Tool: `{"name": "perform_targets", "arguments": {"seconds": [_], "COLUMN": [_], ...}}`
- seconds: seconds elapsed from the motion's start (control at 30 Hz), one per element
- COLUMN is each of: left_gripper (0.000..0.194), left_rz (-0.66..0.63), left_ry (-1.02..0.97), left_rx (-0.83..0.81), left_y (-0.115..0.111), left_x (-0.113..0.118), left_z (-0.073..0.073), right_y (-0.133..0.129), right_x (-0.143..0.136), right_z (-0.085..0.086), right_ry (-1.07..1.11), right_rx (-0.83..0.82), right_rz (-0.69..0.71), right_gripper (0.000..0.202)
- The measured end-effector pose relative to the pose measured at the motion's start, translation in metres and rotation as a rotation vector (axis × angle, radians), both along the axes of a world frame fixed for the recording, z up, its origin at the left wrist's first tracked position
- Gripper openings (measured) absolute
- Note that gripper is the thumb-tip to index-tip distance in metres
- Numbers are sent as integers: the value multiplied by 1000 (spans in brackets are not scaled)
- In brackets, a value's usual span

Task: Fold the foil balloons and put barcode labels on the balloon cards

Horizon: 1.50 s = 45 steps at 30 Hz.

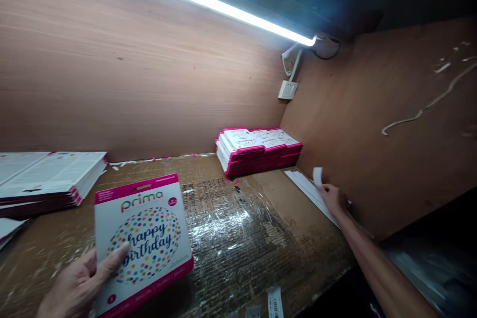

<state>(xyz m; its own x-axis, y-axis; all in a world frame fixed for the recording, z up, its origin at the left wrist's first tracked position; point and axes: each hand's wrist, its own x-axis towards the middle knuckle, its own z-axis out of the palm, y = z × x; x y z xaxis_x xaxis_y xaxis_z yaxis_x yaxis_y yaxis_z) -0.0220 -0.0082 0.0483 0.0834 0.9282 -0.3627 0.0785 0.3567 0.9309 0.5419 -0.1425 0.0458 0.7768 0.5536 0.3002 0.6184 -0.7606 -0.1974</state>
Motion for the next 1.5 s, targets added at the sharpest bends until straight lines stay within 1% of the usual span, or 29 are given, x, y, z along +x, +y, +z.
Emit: {"name": "perform_targets", "arguments": {"seconds": [0.03, 0.07, 0.1, 0.13, 0.17, 0.2, 0.23, 0.27, 0.3, 0.33, 0.4, 0.47, 0.53, 0.6, 0.67, 0.83, 1.0, 1.07, 1.1, 1.17, 1.27, 1.33, 1.4, 1.43, 1.5], "left_gripper": [54, 53, 53, 54, 55, 55, 54, 53, 52, 50, 48, 46, 47, 49, 49, 46, 45, 46, 48, 50, 53, 53, 53, 51, 47], "left_rz": [-55, -122, -167, -189, -209, -225, -245, -263, -278, -290, -297, -284, -267, -261, -265, -284, -214, -177, -158, -122, -103, -98, -92, -90, -90], "left_ry": [-63, -124, -160, -202, -239, -276, -306, -329, -348, -362, -386, -397, -396, -387, -385, -406, -358, -350, -348, -344, -345, -343, -325, -312, -287], "left_rx": [-32, -59, -55, -27, -7, 10, 22, 31, 41, 52, 75, 87, 84, 76, 74, 92, 97, 100, 99, 91, 85, 97, 120, 134, 170], "left_y": [-3, -5, -7, -8, -9, -10, -11, -12, -14, -15, -17, -19, -20, -21, -21, -18, -18, -19, -19, -20, -22, -22, -21, -20, -18], "left_x": [0, 1, 3, 5, 7, 10, 12, 13, 14, 13, 9, 1, -8, -15, -21, -24, -22, -23, -24, -25, -25, -23, -21, -20, -19], "left_z": [6, 12, 17, 20, 23, 25, 25, 26, 26, 26, 26, 26, 26, 25, 24, 22, 22, 22, 22, 23, 22, 20, 17, 15, 11], "right_y": [5, 12, 20, 30, 40, 50, 59, 68, 75, 83, 97, 108, 117, 123, 126, 131, 129, 123, 119, 110, 98, 93, 89, 88, 85], "right_x": [-12, -29, -51, -77, -108, -141, -175, -208, -239, -266, -307, -332, -345, -352, -358, -371, -373, -370, -367, -361, -352, -347, -344, -343, -342], "right_z": [9, 20, 33, 46, 59, 72, 83, 92, 98, 100, 96, 87, 80, 79, 81, 88, 84, 80, 77, 69, 52, 41, 34, 32, 30], "right_ry": [-23, -34, -14, 25, 156, 340, 507, 665, 777, 833, 842, 740, 611, 506, 444, 384, 385, 331, 288, 165, -52, -119, -52, 29, 227], "right_rx": [48, 108, 170, 218, 321, 341, 319, 225, 132, 50, -104, -209, -276, -306, -333, -394, -363, -295, -232, -45, 287, 411, 429, 423, 440], "right_rz": [24, 87, 195, 333, 580, 823, 997, 1139, 1267, 1365, 1475, 1471, 1431, 1429, 1457, 1484, 1456, 1404, 1372, 1306, 1175, 1073, 1027, 1040, 1118], "right_gripper": [29, 31, 32, 31, 30, 29, 29, 30, 30, 30, 30, 32, 34, 34, 34, 34, 33, 30, 27, 21, 37, 46, 48, 48, 44]}}
